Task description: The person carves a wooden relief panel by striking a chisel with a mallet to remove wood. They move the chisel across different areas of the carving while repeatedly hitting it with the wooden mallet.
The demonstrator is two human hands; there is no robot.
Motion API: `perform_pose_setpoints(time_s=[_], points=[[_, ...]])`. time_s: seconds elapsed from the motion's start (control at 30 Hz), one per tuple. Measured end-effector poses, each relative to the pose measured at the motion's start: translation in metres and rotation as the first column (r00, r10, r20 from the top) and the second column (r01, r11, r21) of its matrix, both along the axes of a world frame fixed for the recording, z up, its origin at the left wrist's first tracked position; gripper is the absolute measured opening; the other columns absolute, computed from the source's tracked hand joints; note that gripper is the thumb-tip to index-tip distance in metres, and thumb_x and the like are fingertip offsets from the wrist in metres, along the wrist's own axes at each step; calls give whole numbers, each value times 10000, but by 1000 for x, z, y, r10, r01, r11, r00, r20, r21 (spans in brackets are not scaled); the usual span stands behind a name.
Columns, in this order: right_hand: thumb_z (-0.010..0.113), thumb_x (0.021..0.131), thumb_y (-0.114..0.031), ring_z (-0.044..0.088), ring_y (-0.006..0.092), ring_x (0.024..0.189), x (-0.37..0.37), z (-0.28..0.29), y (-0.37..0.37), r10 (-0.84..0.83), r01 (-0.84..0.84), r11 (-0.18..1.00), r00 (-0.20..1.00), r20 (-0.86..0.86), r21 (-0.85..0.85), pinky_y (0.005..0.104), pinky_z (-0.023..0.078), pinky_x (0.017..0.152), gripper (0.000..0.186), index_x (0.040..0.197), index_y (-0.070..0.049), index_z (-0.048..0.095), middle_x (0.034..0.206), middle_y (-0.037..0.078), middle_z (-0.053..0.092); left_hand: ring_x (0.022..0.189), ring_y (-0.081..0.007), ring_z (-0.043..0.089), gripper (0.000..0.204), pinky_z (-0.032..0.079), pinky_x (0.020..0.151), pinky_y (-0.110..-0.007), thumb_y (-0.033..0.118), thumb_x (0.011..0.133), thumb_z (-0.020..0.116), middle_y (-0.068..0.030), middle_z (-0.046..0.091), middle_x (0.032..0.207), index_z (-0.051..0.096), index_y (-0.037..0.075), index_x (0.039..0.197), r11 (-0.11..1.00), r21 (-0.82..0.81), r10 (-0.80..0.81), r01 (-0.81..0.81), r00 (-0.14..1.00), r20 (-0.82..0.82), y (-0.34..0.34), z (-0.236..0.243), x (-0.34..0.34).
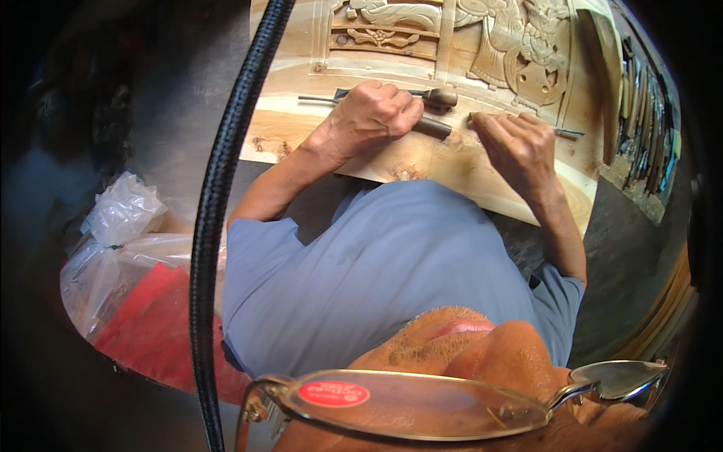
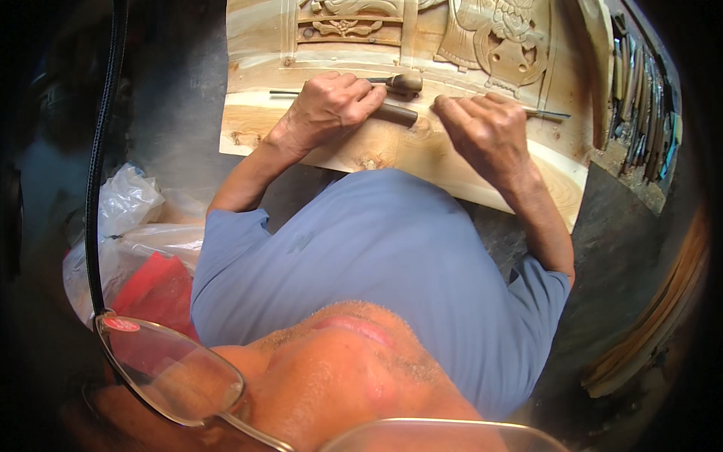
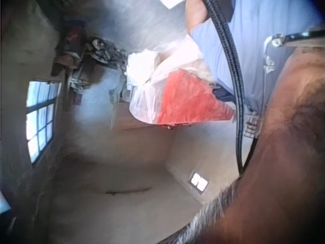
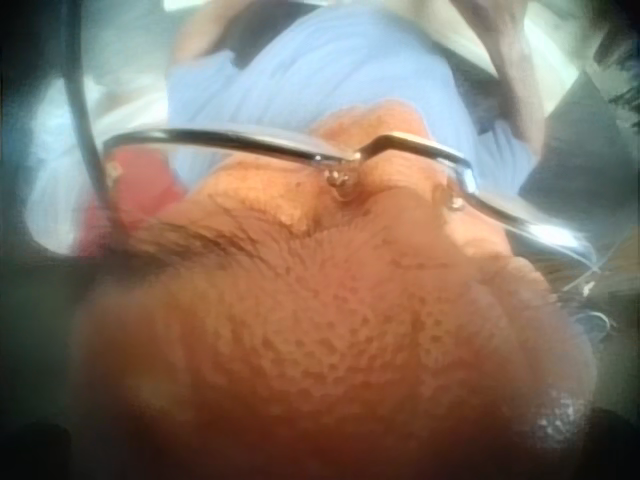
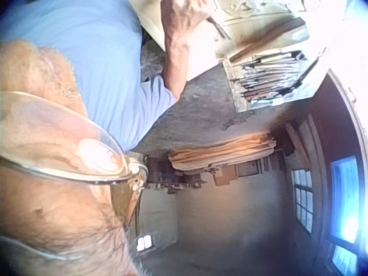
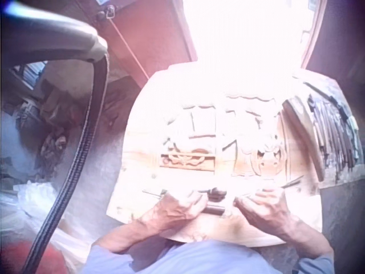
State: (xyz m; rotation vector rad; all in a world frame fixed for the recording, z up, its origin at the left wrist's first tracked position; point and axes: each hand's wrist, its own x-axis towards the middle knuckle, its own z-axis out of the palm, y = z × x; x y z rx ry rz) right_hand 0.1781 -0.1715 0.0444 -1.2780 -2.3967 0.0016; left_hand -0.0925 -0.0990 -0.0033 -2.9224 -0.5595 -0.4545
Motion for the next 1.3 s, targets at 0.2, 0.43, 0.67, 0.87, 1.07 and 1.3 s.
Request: perform_pose_setpoints(time_s=[0.2,0.43,0.67,0.87,1.07,1.3], points=[[778,860,-159,608,153,550,1,-11,-5,4,-4,1000,1000,20,18,317,469,552,169,799,-108,628,618,1,606,582,-133,604,117,494,536,-276,91,735,661,-19,525,609,549,106,703,997,72,-38,33,997,74,2,-19,20],[781,868,-159,627,162,565,4,-23,-9,7,-6,999,999,-43,32,323,473,550,152,822,-105,647,638,4,632,610,-159,628,99,500,533,-299,83,795,640,-20,560,656,555,107,750,999,-38,28,-25,996,83,-4,-22,21],[793,867,-166,626,164,551,7,-27,-6,6,-6,1000,999,-50,12,323,464,526,147,843,-106,661,644,7,647,626,-199,644,76,515,548,-327,46,840,616,-56,575,693,550,81,824,990,-139,2,-3,1000,-11,8,-12,23],[847,827,-171,680,153,593,11,-13,-4,-97,102,995,960,-262,5,290,492,544,230,1011,-88,738,712,7,710,610,-183,601,97,482,534,-329,126,866,657,-40,533,694,598,64,912,994,-90,-29,61,945,325,12,20,46],[878,769,-130,708,168,611,14,-4,-3,-164,160,986,879,-448,-48,293,530,561,265,999,-68,761,778,50,753,643,-188,584,318,444,525,-339,269,887,666,-65,605,811,674,14,1077,990,25,-140,140,935,326,6,27,71],[764,922,-127,718,98,618,78,-4,21,-169,295,942,827,-536,159,242,539,497,67,974,-85,773,781,25,769,851,-253,720,384,573,707,-349,214,860,795,-101,736,980,704,34,1187,987,-162,44,12,940,337,7,28,63]])
